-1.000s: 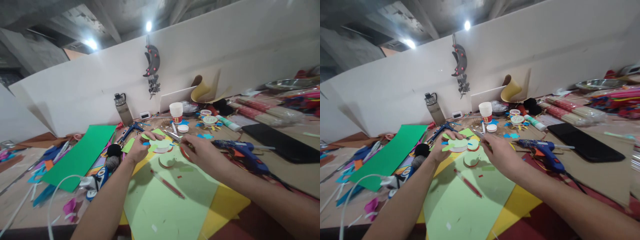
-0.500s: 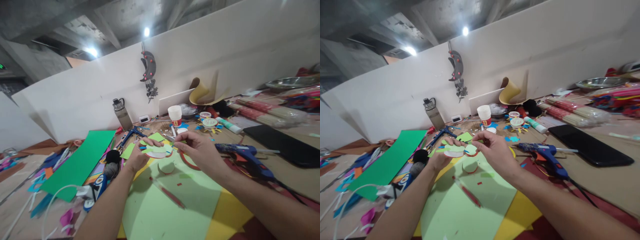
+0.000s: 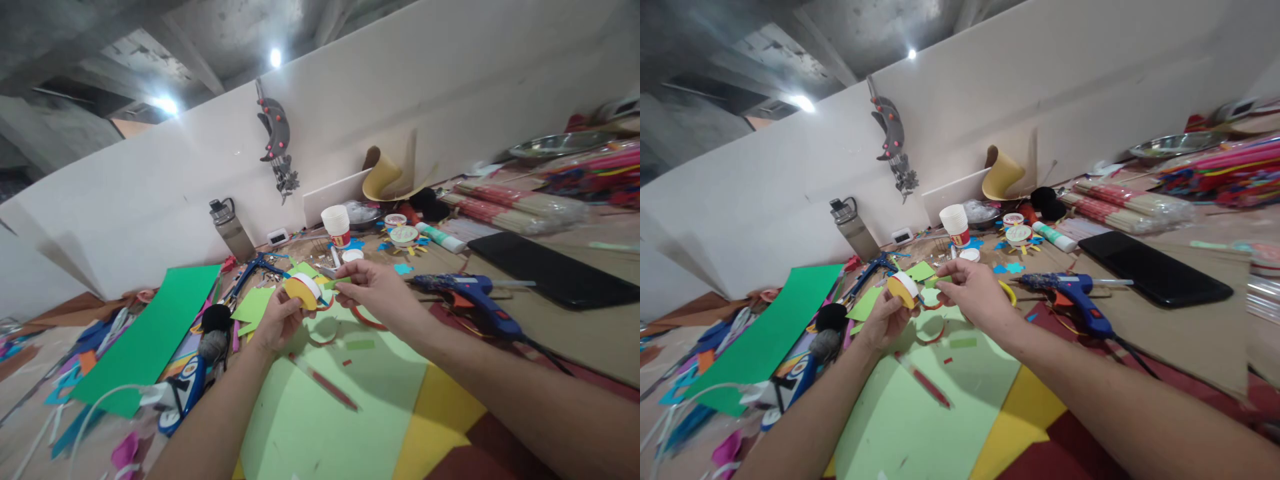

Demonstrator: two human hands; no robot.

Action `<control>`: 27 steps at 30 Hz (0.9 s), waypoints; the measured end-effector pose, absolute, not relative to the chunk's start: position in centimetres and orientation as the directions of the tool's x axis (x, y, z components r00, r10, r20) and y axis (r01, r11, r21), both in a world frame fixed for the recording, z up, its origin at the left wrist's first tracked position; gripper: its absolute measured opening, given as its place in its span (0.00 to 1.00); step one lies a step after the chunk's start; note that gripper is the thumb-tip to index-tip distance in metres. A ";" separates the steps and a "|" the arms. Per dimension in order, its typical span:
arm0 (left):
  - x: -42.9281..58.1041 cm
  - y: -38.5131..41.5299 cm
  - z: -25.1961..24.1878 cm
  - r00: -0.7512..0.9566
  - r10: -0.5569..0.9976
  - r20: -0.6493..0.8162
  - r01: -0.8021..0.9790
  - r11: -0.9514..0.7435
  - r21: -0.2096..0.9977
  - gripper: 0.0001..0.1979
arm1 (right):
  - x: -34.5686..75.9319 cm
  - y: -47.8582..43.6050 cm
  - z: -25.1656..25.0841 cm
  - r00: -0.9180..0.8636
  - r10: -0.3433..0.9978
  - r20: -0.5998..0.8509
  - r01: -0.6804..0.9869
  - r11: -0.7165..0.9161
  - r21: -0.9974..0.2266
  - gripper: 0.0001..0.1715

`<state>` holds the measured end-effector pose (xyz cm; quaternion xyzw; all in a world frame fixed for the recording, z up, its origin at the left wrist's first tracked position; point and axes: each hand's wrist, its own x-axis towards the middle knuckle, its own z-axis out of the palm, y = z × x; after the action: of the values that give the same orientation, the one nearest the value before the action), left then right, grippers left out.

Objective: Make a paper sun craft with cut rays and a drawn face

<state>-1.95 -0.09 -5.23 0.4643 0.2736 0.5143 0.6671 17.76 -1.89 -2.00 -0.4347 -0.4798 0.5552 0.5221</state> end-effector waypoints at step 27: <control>-1.4 0.0 -5.7 0.308 0.951 0.028 -0.369 0.092 0.925 0.21 | 17.5 -2.1 -2.6 -0.090 0.995 0.049 -0.027 0.047 -0.999 0.05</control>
<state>-1.37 -0.01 -5.66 0.4570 0.3182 0.4949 0.6670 17.51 -2.05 -2.59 -0.4586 -0.5278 0.5161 0.4948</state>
